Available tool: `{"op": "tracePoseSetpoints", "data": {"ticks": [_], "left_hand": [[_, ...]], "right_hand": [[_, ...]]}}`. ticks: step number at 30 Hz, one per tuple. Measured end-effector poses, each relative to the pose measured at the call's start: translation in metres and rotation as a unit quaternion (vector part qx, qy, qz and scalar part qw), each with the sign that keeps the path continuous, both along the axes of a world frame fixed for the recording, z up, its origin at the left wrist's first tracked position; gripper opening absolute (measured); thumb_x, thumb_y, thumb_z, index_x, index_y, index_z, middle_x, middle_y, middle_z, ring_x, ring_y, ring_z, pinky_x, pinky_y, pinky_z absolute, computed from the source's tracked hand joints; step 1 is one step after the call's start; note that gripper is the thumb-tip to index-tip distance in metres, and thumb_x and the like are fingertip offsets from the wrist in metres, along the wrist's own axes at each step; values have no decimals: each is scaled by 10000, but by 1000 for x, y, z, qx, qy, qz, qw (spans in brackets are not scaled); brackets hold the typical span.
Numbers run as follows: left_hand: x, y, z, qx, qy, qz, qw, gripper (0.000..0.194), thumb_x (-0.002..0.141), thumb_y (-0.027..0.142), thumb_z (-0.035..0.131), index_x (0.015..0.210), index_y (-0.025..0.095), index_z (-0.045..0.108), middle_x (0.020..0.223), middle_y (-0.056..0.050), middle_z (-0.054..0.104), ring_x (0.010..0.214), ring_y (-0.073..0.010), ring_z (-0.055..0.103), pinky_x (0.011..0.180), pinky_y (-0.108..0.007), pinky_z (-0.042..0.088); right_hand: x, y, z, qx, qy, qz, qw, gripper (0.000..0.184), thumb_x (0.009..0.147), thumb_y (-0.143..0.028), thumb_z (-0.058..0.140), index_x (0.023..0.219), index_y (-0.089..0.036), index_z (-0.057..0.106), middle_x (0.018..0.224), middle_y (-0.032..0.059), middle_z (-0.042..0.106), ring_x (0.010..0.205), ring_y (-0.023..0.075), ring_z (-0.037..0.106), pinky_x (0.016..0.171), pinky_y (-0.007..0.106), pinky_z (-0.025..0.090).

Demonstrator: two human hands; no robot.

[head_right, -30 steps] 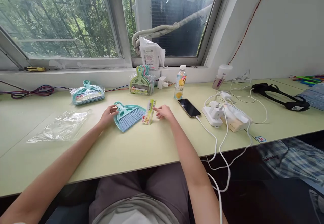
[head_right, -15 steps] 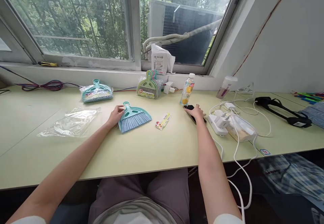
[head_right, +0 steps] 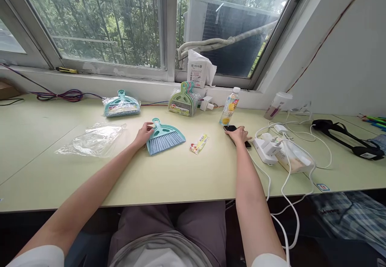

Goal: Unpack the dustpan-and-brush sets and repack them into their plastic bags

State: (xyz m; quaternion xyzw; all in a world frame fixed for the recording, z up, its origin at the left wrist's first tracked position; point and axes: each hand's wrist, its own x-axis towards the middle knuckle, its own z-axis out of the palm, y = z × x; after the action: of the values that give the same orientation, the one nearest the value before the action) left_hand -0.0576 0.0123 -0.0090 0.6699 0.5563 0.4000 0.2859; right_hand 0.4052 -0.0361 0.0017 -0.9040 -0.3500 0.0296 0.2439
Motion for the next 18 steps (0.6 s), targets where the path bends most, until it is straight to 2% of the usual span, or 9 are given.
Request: {"op": "tracePoseSetpoints", "data": {"ticks": [2,5,8,12,15,17,18], "left_hand": [[1,1,-2,13,15,38,999,389,851,214,475,1225,131,535,1158,-134,619,1023,-196,603,918,-321,462],[1,2,-5,40,72,80,993,297,850,257,476,1033,128,671,1177,-147,602,1138,-240,537,1017,-357,397],[0,3,-6,56,105,66,991,290,847,263,461,844,145,725,1111,-131,640,1147,-249,521,1039,-353,374],[0,2,-4,65,102,58,991,285,831,255,467,783,162,732,1022,-105,674,1026,-212,576,958,-317,427],[0,-1,-1,57,98,60,992,289,827,273,477,796,147,736,1000,-98,680,912,-184,605,884,-289,448],[1,-4,1,54,102,63,991,307,828,293,485,804,124,740,982,-107,684,863,-181,609,853,-284,448],[1,-5,2,53,104,64,991,316,829,301,487,805,115,741,972,-111,688,853,-182,609,845,-286,446]], "right_hand": [[-1,0,0,6,-8,-4,1000,839,591,-655,690,1215,-158,428,1267,247,539,1299,363,366,1031,592,207],[0,0,0,3,-18,-7,1000,825,586,-607,714,1214,-155,426,1259,249,544,1290,361,375,1020,580,225],[1,0,0,2,-22,-5,1000,824,583,-563,731,1226,-154,417,1262,246,539,1284,358,384,1025,586,216],[-4,0,-1,-12,-9,4,1000,787,641,-529,703,1262,-157,394,1309,252,503,1316,372,339,1032,648,163],[-26,0,6,4,-35,16,999,715,712,-477,644,1303,-175,379,1408,240,417,1352,368,271,1026,675,160],[-54,-1,16,61,-75,39,995,596,777,-430,574,1300,-196,410,1438,194,400,1347,341,276,1036,630,205],[-73,-2,23,96,-90,55,990,513,810,-397,535,1275,-198,449,1396,173,455,1311,322,330,1038,583,237]]}}
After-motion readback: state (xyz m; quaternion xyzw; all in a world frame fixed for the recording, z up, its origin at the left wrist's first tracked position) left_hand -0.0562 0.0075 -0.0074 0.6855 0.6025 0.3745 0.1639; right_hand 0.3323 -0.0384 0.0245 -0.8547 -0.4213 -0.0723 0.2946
